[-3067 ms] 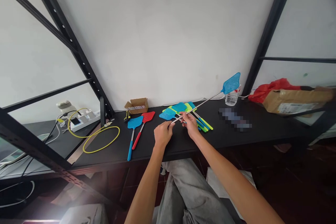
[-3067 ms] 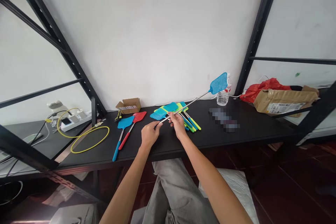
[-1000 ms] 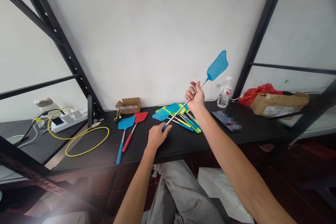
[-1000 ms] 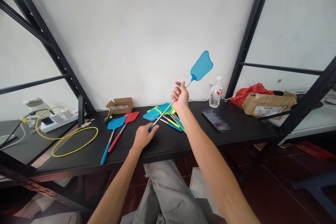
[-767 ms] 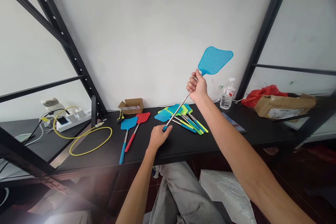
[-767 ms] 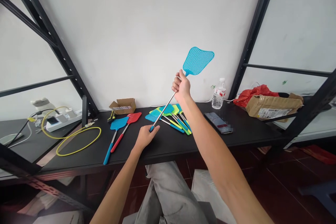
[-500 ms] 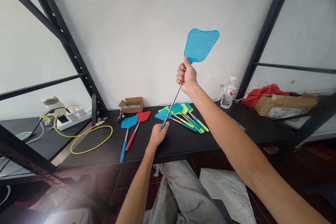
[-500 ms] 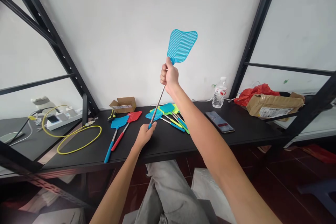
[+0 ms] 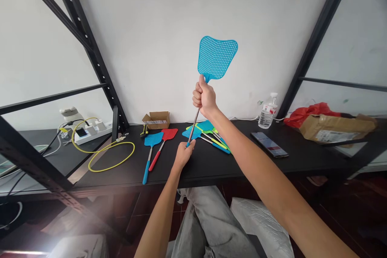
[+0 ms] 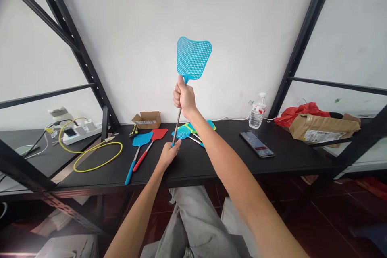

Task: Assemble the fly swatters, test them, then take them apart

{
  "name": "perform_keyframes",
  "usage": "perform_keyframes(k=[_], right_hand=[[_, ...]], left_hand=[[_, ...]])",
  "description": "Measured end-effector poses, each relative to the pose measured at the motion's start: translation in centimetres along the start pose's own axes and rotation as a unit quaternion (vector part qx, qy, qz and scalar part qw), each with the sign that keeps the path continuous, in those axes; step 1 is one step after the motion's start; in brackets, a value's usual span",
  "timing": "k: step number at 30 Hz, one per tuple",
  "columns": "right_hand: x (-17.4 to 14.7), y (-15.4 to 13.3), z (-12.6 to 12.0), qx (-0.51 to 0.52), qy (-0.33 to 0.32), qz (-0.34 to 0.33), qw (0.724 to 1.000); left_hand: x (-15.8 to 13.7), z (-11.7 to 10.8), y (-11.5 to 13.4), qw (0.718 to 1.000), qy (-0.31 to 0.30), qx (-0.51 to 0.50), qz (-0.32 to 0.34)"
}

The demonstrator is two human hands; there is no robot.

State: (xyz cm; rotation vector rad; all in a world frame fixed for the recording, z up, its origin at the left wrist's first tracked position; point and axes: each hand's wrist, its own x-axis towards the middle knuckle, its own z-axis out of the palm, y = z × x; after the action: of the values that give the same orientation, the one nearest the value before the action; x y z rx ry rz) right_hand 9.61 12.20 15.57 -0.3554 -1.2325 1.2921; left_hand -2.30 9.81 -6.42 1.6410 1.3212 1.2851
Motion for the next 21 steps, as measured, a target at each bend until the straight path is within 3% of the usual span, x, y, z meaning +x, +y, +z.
perform_keyframes(k=[10, 21], right_hand=[[-1.1, 3.1, 0.6, -0.008, -0.031, 0.01, 0.999], [-3.7, 9.0, -0.1, -0.027, -0.023, 0.035, 0.999]], left_hand=[[0.1, 0.1, -0.2, 1.0, 0.005, -0.017, -0.01], [0.0, 0.0, 0.0, 1.0, 0.011, -0.026, -0.008]])
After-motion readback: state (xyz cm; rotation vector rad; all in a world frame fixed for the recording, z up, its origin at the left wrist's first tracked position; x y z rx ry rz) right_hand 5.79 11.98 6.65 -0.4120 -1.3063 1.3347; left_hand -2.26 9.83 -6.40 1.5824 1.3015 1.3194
